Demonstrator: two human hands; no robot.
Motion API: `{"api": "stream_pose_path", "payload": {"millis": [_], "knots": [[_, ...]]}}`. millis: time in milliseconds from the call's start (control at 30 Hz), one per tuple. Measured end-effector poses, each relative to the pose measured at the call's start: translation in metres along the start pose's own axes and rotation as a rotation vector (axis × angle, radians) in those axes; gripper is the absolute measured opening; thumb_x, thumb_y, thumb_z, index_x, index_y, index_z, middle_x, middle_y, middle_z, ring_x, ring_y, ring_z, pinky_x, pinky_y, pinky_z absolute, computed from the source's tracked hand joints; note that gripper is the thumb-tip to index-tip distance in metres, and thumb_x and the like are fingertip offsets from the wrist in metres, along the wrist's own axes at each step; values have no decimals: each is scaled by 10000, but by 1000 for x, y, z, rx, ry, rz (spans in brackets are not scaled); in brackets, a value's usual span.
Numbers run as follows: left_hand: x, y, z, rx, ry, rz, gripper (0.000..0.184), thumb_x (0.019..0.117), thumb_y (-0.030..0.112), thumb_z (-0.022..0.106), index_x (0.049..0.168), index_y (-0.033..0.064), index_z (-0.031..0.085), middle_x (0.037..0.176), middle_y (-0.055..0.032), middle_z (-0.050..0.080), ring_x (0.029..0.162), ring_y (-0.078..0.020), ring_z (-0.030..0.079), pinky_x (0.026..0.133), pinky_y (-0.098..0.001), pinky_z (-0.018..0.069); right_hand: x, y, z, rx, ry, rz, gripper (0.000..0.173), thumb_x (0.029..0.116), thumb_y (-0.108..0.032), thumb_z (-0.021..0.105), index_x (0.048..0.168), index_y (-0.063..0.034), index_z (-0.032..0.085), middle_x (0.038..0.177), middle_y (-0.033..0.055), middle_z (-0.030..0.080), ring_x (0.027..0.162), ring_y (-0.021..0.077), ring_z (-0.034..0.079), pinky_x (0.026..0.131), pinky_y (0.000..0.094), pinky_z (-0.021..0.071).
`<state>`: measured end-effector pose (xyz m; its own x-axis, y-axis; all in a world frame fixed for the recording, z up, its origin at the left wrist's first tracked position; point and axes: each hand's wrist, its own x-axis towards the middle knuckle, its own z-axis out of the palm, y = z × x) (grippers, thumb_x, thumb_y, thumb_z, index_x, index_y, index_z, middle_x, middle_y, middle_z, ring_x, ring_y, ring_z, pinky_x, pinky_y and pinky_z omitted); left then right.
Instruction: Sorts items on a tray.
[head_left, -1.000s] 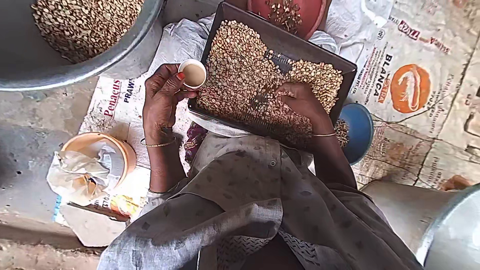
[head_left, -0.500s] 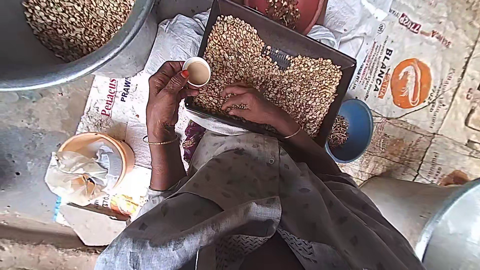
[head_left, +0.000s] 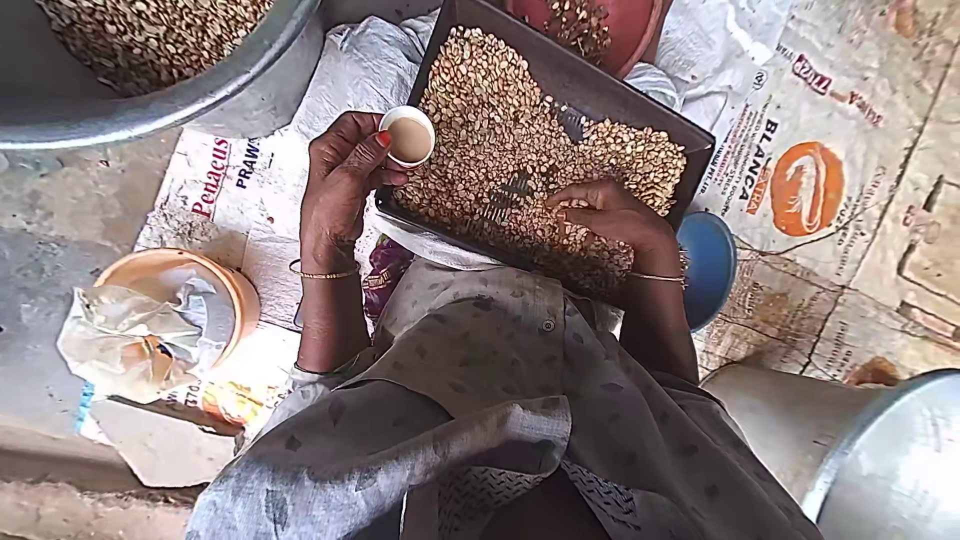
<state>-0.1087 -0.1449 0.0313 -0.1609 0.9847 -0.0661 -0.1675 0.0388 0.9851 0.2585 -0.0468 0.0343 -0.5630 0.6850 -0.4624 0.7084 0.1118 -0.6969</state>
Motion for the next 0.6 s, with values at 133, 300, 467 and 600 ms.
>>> {"api": "stream_pose_path", "payload": {"millis": [133,300,467,600], "knots": [[1,-1,4,-9,-5,2,154,1066,118,450,1138,110,586,986,60,707,830,-73,713,765,-270,623,7,-12,15,-86,98,-147,278,1019,-57,527,1237,-40,699,1167,127,724,1041,194,697,945,403,550],[-1,2,4,18,-15,1,170,1064,126,450,1161,104,587,997,58,709,830,-70,712,765,-266,622,45,-45,74,41,10,-500,257,1009,-27,524,1172,15,719,1204,151,716,1099,191,688,1000,345,535],[-1,2,0,35,-8,10,173,1068,133,441,1172,108,576,1018,66,700,847,-65,710,780,-266,621,56,-38,86,87,-158,-268,243,1029,-73,544,1193,8,704,1029,126,738,876,159,700,835,348,563],[-1,0,-1,18,-4,20,158,1066,134,454,1160,116,580,1014,72,705,848,-64,714,780,-263,625,48,-11,48,382,155,109,221,1057,-87,511,1199,28,636,881,98,704,694,146,705,647,316,617]]}}
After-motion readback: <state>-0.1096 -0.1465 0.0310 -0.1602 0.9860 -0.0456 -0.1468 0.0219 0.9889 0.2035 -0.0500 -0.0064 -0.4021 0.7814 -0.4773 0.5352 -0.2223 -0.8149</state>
